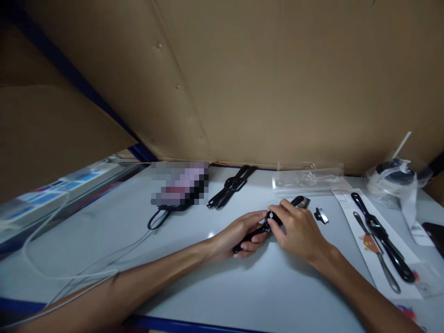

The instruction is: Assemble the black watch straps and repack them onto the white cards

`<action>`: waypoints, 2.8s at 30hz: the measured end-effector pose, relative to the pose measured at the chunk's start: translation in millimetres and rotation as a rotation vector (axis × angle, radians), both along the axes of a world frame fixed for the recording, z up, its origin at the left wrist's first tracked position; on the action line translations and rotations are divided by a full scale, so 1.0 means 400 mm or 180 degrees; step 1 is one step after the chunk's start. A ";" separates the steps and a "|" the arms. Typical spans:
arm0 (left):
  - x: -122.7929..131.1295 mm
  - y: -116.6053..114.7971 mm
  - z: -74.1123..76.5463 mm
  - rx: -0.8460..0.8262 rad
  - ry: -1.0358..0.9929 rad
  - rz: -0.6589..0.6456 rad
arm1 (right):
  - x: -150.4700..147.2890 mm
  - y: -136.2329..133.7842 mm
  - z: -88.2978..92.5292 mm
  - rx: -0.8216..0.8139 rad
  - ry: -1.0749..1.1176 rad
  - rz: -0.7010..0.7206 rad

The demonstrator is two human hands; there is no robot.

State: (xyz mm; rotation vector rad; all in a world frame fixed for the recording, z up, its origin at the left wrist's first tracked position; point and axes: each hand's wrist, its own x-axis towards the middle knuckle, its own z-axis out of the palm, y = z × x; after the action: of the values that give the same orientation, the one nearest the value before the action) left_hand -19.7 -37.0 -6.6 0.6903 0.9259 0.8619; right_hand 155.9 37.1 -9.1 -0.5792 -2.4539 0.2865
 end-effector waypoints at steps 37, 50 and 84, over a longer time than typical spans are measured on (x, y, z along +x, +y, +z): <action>-0.011 0.010 -0.016 0.0007 -0.0162 -0.0106 | 0.010 0.023 0.025 -0.0551 -0.0182 0.0236; -0.007 0.002 -0.016 0.0150 0.0332 -0.0169 | -0.018 0.024 0.065 -0.0211 -0.0704 0.0183; -0.009 -0.002 -0.017 0.0020 0.0525 -0.0229 | -0.011 0.009 0.027 -0.0384 -0.0295 -0.0439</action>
State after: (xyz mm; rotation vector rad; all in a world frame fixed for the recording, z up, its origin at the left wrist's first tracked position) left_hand -23.4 -37.9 -13.3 0.8044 1.0398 0.7526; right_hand 151.5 40.8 1.6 -0.8267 -2.4829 0.3605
